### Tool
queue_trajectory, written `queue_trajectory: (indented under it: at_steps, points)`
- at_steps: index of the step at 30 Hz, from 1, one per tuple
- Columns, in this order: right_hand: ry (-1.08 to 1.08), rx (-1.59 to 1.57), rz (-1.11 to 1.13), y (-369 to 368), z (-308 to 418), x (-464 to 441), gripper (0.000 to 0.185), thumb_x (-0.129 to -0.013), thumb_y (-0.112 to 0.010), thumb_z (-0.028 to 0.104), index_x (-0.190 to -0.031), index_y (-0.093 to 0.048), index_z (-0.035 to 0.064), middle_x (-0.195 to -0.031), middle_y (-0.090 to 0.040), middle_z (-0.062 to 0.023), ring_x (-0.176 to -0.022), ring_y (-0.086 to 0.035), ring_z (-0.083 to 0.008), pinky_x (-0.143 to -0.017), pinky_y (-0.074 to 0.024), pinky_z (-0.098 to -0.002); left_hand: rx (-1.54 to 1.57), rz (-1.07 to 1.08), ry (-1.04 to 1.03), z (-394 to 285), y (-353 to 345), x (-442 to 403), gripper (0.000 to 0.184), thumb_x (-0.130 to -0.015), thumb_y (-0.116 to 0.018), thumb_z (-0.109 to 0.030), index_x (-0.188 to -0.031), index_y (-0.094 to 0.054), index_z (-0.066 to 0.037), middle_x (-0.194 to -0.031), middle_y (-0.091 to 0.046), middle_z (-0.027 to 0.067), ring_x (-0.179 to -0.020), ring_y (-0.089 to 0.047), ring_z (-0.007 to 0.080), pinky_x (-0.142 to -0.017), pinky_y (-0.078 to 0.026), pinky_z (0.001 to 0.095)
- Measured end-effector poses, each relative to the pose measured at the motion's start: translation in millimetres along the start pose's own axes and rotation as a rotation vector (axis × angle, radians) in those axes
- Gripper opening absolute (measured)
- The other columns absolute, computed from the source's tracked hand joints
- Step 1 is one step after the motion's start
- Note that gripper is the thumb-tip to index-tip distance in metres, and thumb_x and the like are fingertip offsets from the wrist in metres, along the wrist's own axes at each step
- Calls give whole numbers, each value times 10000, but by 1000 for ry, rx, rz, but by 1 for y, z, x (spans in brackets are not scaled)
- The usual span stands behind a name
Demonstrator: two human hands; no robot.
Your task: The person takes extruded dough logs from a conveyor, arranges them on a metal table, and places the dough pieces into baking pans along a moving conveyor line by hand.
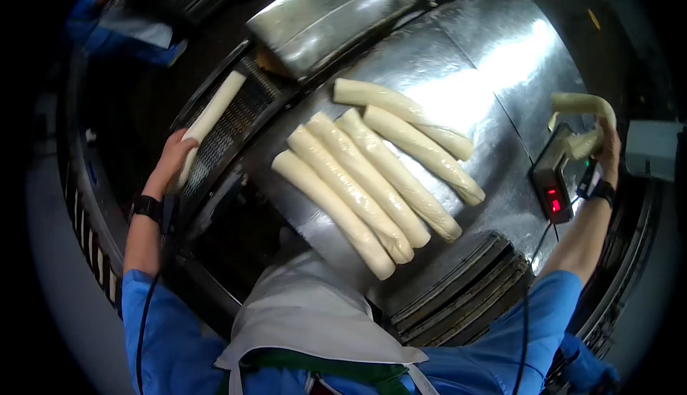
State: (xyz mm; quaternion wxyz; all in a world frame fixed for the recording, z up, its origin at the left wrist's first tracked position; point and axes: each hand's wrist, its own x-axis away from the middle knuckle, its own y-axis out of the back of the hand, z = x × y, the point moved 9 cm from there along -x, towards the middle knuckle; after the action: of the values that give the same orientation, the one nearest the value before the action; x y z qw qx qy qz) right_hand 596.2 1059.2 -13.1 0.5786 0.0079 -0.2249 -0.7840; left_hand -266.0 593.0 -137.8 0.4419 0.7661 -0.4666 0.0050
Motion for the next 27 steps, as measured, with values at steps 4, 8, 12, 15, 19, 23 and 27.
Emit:
queue_trajectory:
  at_steps: [4, 8, 12, 15, 19, 23, 27]
  points:
    - [894, 637, -307, -18, 43, -20, 447, -777, -665, 264, -1123, -583, -5, -909, -634, -98, -752, -587, -173, -650, -469, -302, 704, 32, 295, -43, -31, 72, 286, -779, -566, -235, -969, -571, -21, -771, -554, 52, -704, -550, 156, -646, -456, 289]
    - [584, 500, 694, -254, -24, 176, 188, -848, -576, 126, -942, -657, -16, -775, -641, -67, -704, -568, -120, -596, -441, -267, 913, 436, 256, -50, -157, 111, 212, -827, -595, -200, -963, -551, -43, -791, -579, 40, -686, -576, 151, -627, -499, 286]
    - [437, 367, 873, -331, -134, 338, 355, -817, -644, 122, -1124, -564, -37, -1049, -621, -130, -933, -585, -201, -813, -463, -307, 1165, 521, 332, -64, -240, 169, 655, -842, -601, -117, -1350, -192, -57, -1249, -431, 108, -1133, -500, 241, -882, -487, 403]
    - [859, 675, 424, -307, -112, 435, 673, -762, -655, 258, -1307, -397, -40, -1218, -502, -257, -1126, -461, -393, -957, -357, -447, 1197, 595, 178, -64, -273, 197, 678, -844, -609, -210, -1367, -192, -101, -1313, -391, 97, -1196, -434, 218, -939, -435, 416]
    - [757, 774, 314, -304, -110, 469, 700, -753, -616, 255, -1292, -359, -110, -1203, -482, -310, -1078, -471, -432, -953, -327, -505, 1053, 798, 241, -61, -273, 216, 745, -862, -588, -232, -1413, -97, -137, -1251, -438, 97, -1088, -503, 192, -836, -496, 358]
    - [643, 959, 342, -322, -127, 445, 786, -829, -559, 361, -1369, -224, -101, -1403, -282, -290, -1328, -229, -395, -1091, -209, -468, 871, 1089, 38, -77, -287, 210, 446, -886, -572, -252, -1271, -410, -96, -939, -590, 49, -734, -579, 109, -626, -518, 252]
    - [867, 764, 379, -316, -94, 390, 556, -820, -601, 275, -1252, -452, -41, -1310, -416, -262, -1159, -441, -402, -987, -369, -435, 109, 457, -255, -60, -212, 146, 307, -837, -638, -326, -946, -677, -42, -775, -662, 173, -688, -639, 195, -659, -506, 320]
